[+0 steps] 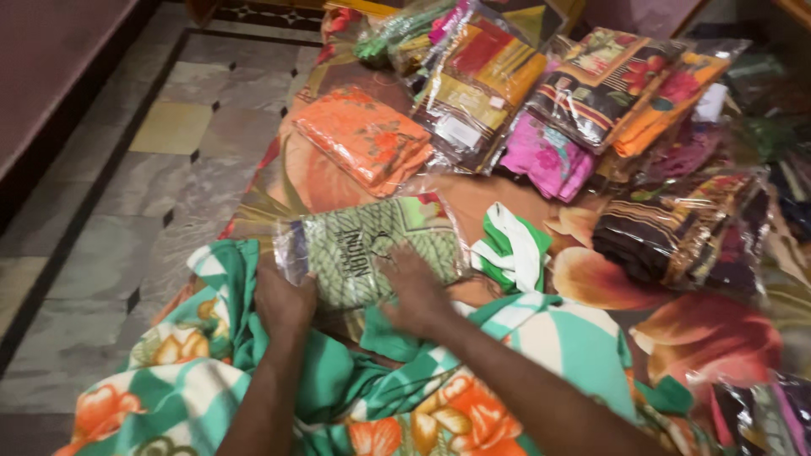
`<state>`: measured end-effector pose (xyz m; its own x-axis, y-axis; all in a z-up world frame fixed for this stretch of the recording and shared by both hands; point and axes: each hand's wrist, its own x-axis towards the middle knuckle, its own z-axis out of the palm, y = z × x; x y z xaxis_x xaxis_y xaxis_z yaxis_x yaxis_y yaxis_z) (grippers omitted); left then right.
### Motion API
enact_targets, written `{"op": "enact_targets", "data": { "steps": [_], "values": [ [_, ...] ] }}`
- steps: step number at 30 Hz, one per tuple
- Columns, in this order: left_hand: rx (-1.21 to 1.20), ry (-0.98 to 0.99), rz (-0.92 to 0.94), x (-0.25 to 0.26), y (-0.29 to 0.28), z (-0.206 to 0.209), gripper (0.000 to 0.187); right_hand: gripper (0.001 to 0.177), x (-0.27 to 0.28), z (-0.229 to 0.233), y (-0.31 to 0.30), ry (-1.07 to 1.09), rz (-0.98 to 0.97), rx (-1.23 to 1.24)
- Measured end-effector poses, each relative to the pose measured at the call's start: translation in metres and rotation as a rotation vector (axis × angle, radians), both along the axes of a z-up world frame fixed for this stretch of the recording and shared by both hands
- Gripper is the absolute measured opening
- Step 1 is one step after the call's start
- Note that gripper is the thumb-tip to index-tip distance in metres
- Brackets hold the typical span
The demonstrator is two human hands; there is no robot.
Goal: The person wipes various packaged and unpackaged clothes with a cloth while organizing them on a bed.
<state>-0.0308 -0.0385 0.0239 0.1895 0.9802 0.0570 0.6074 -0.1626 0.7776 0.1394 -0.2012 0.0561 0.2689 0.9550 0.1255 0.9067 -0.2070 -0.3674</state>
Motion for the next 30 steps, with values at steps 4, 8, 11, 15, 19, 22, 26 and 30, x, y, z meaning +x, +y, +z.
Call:
{"op": "enact_targets", "data": {
  "steps": [4, 8, 11, 15, 19, 22, 26, 30],
  "values": [
    [-0.341, -0.337, -0.069, -0.002, 0.029, -0.048, 0.048, 0.091, -0.057, 0.003, 0.024, -0.013, 0.000, -0.110],
    [-1.084, -0.614, -0.062, 0.004, 0.048, -0.081, 0.022, 0.090, -0.056, -0.006, 0.040, -0.114, -0.052, -0.017],
    [-1.036, -0.685, -0.129, 0.006, 0.042, -0.062, 0.020, 0.092, -0.040, -0.012, 0.049, -0.126, -0.046, -0.049],
    [-0.850, -0.868, -0.106, 0.004, 0.028, -0.021, 0.027, 0.073, -0.014, -0.013, 0.052, 0.040, -0.015, 0.172],
    [-0.570, -0.959, 0.079, 0.002, 0.034, -0.028, 0.041, 0.056, 0.020, 0.014, 0.058, 0.342, -0.211, 0.205],
    [-0.335, -0.797, -0.070, -0.003, 0.046, -0.054, 0.053, 0.056, 0.044, 0.039, 0.057, 0.786, -0.358, 0.093],
    [-0.224, -0.728, -0.355, 0.012, 0.039, -0.045, 0.057, 0.025, 0.080, 0.075, 0.065, 1.146, -0.286, 0.330],
    [-0.877, -0.877, -0.369, 0.010, -0.001, 0.017, 0.069, 0.021, 0.096, 0.121, 0.025, 1.851, -0.240, 0.449]
  ]
}}
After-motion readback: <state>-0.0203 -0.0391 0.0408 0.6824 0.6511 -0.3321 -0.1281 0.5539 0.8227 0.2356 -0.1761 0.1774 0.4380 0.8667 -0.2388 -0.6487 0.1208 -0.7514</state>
